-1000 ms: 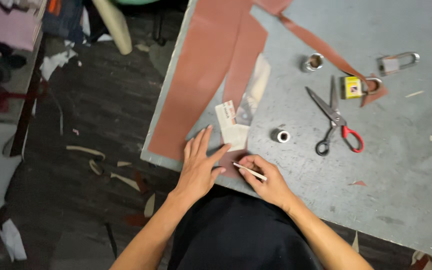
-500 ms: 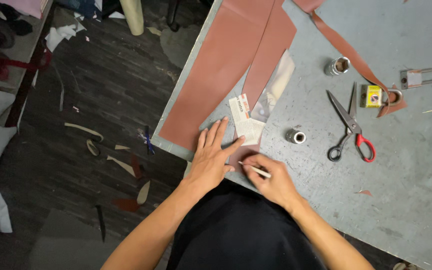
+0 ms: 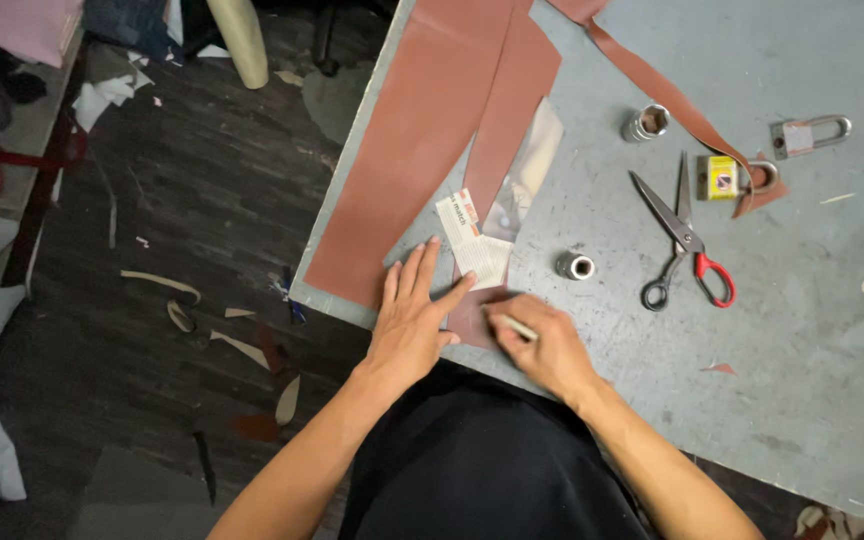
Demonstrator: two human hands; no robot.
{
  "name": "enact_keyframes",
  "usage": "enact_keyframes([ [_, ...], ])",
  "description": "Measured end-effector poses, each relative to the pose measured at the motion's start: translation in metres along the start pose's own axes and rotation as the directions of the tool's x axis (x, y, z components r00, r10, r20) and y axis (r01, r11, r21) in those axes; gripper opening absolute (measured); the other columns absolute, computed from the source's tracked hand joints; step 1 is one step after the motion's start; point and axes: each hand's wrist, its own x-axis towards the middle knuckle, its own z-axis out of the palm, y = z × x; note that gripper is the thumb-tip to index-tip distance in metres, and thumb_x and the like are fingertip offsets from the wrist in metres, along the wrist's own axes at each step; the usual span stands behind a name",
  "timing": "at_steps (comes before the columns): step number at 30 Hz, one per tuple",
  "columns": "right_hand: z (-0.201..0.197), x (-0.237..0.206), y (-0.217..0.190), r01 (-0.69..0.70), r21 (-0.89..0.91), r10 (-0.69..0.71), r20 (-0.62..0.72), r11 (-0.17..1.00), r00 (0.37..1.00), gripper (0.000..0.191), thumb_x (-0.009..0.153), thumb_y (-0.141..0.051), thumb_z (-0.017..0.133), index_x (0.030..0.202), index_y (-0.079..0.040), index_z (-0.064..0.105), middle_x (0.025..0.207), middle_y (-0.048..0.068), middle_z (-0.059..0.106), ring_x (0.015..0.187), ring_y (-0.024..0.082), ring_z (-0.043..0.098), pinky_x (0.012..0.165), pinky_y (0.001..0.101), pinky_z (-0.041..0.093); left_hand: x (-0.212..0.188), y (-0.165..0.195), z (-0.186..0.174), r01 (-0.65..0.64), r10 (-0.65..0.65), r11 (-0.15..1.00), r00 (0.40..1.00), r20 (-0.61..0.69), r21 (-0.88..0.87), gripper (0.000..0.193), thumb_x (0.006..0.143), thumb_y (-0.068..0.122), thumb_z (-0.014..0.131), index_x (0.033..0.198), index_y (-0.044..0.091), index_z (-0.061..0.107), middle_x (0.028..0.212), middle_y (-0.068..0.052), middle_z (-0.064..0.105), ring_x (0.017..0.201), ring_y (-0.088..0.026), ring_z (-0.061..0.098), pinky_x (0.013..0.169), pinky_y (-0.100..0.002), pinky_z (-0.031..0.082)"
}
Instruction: The person uses shears to cut a long strip of reddish-brown leather along a paper template, then marks the leather with a white chalk pencil and cuts additional pieces. The person uses metal weights and a padlock to hold the template in place during cutting.
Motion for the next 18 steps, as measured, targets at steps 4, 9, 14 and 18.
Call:
enact_keyframes([
  [4,-0.006,-0.005,-0.001,-0.111,-0.001,0.110,0.128,0.994,0.986,0.015,0.085,-0.010,0.071,0.099,-0.005,0.075,0.096,0.011,0.076,0.087,0.028,0.076,0.080,0.0371,0.060,0.000,0.001,0.001,-0.005,0.005,1.000,1.000,-0.002,0.017,0.083,0.066,0.015,0.089,0.143,0.017,0.058,0.163,-0.026,0.018,0.151,-0.043,0.019,0.119,-0.060,0.021],
  [9,-0.005,0.005,-0.008,-0.080,0.013,0.079,0.085,0.997,0.993,0.018,0.087,-0.012,0.071,0.102,-0.004,0.076,0.103,0.013,0.078,0.094,0.029,0.076,0.084,0.0358,0.059,-0.001,0.000,0.001,-0.019,0.019,1.000,1.000,-0.014,0.018,0.085,0.065,0.015,0.090,0.143,0.016,0.057,0.162,-0.028,0.017,0.149,-0.045,0.020,0.118,-0.061,0.021],
  [14,-0.006,0.006,-0.016,-0.236,-0.007,0.236,-0.001,0.972,0.972,0.018,0.088,-0.015,0.070,0.101,-0.005,0.076,0.101,0.013,0.079,0.094,0.029,0.077,0.083,0.0363,0.059,0.002,0.000,0.001,-0.024,0.024,1.000,1.000,-0.008,0.020,0.085,0.065,0.015,0.090,0.143,0.017,0.057,0.162,-0.028,0.017,0.150,-0.045,0.020,0.118,-0.060,0.020],
  [18,-0.015,0.001,-0.018,-0.332,-0.123,0.340,0.054,0.935,0.939,0.016,0.085,-0.016,0.072,0.097,-0.007,0.079,0.097,0.012,0.079,0.088,0.030,0.077,0.080,0.0375,0.059,0.000,0.001,-0.001,-0.010,0.009,1.000,1.000,0.023,0.028,0.083,0.066,0.016,0.089,0.143,0.016,0.057,0.161,-0.029,0.017,0.149,-0.046,0.019,0.118,-0.060,0.019],
])
